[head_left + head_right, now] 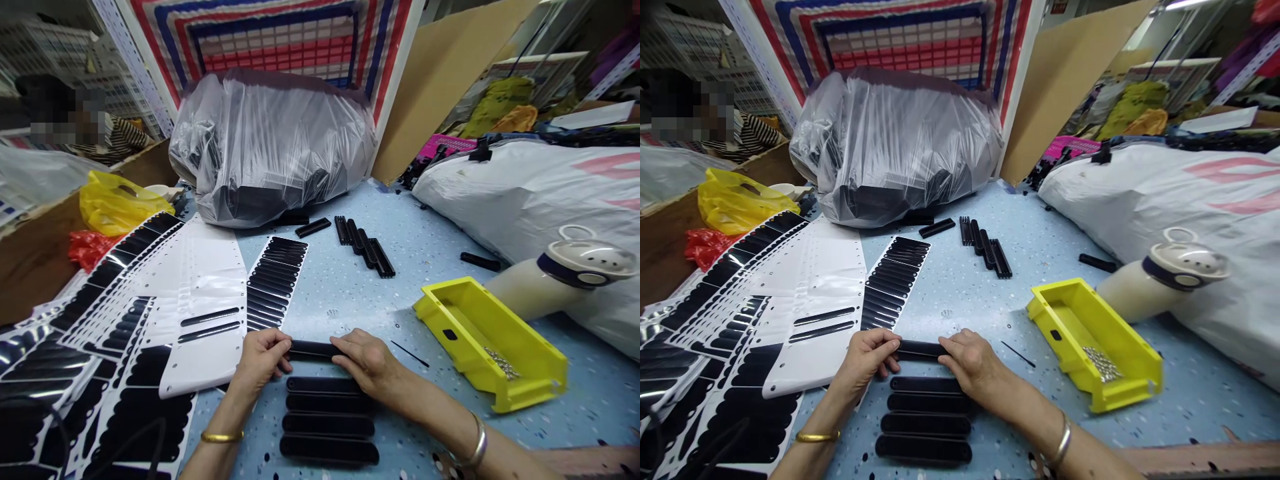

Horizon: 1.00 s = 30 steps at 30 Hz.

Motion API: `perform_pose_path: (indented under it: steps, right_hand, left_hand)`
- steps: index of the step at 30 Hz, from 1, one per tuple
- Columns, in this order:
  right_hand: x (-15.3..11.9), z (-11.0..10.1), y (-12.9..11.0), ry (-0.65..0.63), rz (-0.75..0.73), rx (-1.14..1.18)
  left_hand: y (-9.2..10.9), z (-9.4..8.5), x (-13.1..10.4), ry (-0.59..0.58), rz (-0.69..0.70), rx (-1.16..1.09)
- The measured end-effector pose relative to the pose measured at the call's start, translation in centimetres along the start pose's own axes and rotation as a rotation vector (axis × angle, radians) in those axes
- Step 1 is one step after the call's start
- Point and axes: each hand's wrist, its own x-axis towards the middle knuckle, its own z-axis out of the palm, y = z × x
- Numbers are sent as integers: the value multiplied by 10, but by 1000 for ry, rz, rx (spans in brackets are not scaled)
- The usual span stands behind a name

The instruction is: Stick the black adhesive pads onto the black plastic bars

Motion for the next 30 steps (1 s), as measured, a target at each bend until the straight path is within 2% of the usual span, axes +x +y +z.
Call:
perform_pose_path:
  steps: [6,11,19,25,30]
  right_hand:
    - [4,-5,2,-80,73,87]
    - [2,-3,2,-55,36,52]
    - [7,-8,7,-135,159,198]
    - [3,-4,4,-80,100,112]
    - [4,-2,9,-96,145,205]
  left_hand:
    - [-3,0,1,-3,-4,-12]
    - [-3,0,0,3,2,-7]
    - [-3,-1,0,9,5,-1]
    - [-2,-1,0,11,10,4]
    - [-1,-2,0,9,8,13]
